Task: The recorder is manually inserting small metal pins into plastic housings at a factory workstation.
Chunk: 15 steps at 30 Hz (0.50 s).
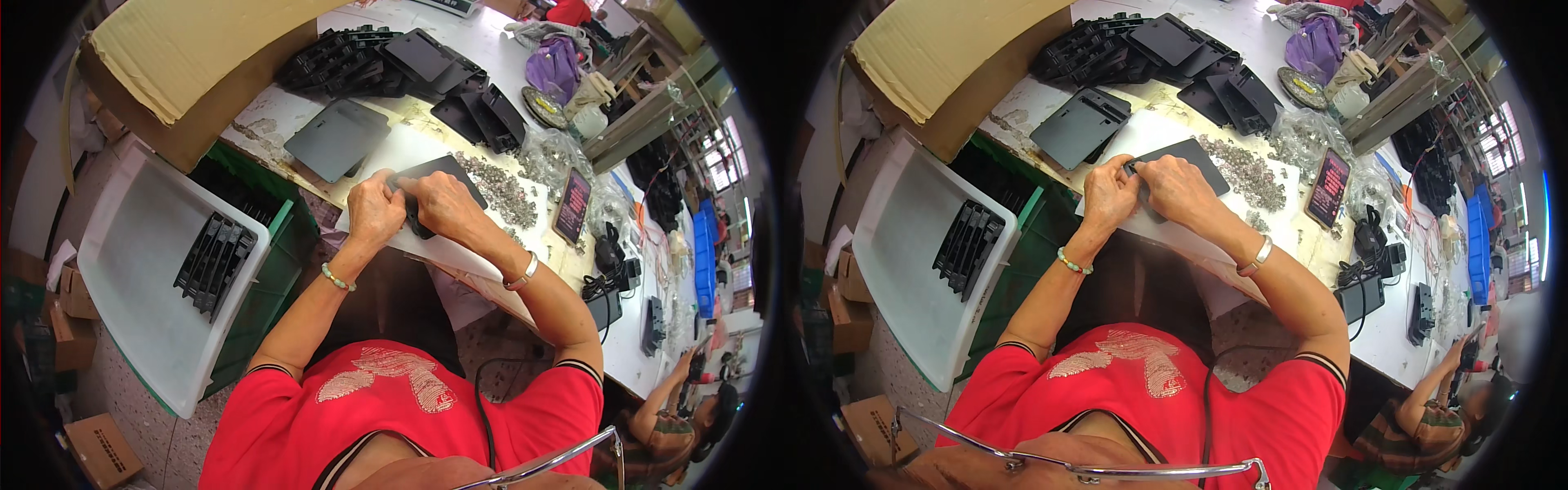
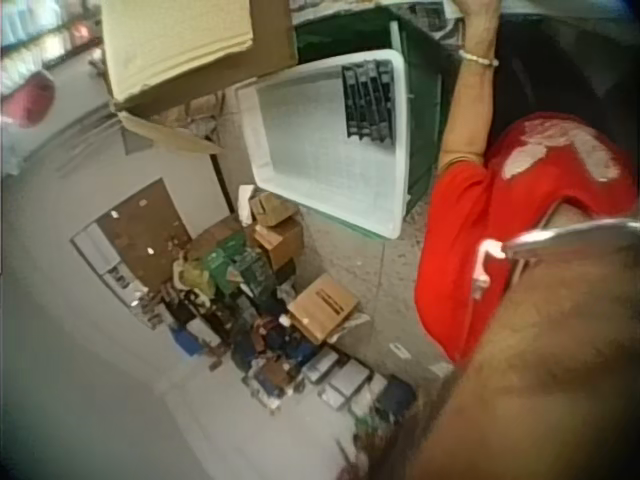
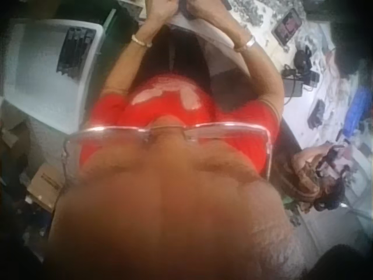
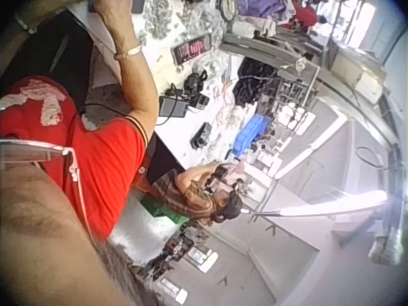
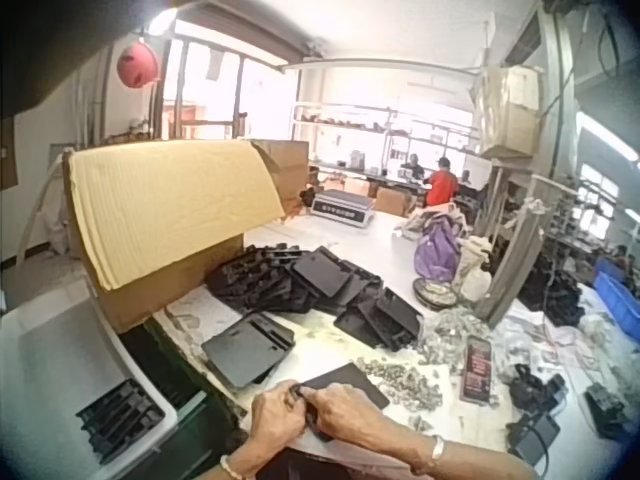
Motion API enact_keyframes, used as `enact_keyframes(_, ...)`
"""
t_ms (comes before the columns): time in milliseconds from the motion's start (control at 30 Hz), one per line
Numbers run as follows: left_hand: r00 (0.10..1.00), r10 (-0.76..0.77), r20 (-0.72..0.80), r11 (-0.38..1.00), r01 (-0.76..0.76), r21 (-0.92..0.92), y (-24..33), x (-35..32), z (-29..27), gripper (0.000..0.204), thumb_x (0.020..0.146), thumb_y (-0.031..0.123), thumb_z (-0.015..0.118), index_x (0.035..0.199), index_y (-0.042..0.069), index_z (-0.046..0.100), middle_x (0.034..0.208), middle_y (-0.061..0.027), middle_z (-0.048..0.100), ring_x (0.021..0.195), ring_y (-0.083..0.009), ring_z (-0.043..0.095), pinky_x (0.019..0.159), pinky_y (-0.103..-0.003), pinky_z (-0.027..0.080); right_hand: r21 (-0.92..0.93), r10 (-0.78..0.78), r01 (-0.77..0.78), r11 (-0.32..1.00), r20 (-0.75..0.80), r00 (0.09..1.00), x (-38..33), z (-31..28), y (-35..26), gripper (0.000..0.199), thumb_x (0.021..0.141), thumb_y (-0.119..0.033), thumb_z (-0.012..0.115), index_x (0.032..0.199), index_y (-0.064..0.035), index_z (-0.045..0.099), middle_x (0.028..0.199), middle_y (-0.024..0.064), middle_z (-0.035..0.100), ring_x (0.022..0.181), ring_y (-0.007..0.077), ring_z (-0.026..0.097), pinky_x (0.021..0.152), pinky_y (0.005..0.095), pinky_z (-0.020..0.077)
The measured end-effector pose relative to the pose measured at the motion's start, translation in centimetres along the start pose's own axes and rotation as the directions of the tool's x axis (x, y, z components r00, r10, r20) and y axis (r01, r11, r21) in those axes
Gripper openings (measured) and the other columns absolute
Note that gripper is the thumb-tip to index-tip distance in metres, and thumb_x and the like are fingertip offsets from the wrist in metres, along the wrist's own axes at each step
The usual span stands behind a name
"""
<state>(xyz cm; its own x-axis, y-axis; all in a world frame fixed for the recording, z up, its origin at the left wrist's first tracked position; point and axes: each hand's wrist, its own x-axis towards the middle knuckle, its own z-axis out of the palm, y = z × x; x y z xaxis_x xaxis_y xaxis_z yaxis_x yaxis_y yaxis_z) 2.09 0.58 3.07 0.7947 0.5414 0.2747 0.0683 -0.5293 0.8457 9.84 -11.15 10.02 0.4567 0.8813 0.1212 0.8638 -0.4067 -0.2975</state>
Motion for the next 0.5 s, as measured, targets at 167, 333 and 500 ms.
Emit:
enact_keyframes(167, 0.996, 0.028, -0.080, 0.995, -0.035, -0.090, 0.9, -0.1, -0.4, 0.026, 0.075, 0.006, 0.067, 0.099, -0.002, 0.066, 0.057, -0.0155, 0.060, 0.054, -0.0293, 0.062, 0.055, -0.040, 0.047, -0.055, 0.065, -0.056, 0.997, 0.163, 0.985, 0.9, -1.6, -2.5, 0.008, 0.075, -0.007, 0.062, 0.077, 0.0000, 0.065, 0.076, 0.0182, 0.067, 0.075, 0.0358, 0.068, 0.066, 0.0432, 0.0550)
enact_keyframes(333, 0.994, -0.083, 0.076, 0.979, 0.096, -0.182, 0.5, -0.1, -0.2, 0.027, 0.083, 0.002, 0.062, 0.108, -0.009, 0.062, 0.062, -0.0073, 0.064, 0.048, -0.0116, 0.060, 0.043, -0.026, 0.047, -0.069, -0.068, 0.071, 0.995, 0.039, 0.997, 0.9, 1.2, 2.6, 0.017, 0.076, -0.010, 0.064, 0.090, -0.0036, 0.071, 0.082, 0.0177, 0.069, 0.078, 0.0361, 0.068, 0.071, 0.0421, 0.0551)
enact_keyframes(500, 0.992, -0.108, 0.063, 0.960, 0.120, -0.253, 0.2, -0.5, -0.5, 0.033, 0.084, 0.001, 0.059, 0.114, -0.010, 0.058, 0.062, -0.0075, 0.062, 0.047, -0.0128, 0.061, 0.041, -0.026, 0.050, 0.235, 0.240, -0.188, 0.954, -0.219, 0.946, -2.3, -3.0, 2.5, 0.022, 0.081, -0.015, 0.064, 0.098, -0.0020, 0.071, 0.080, 0.0243, 0.066, 0.080, 0.0392, 0.066, 0.076, 0.0439, 0.0525)
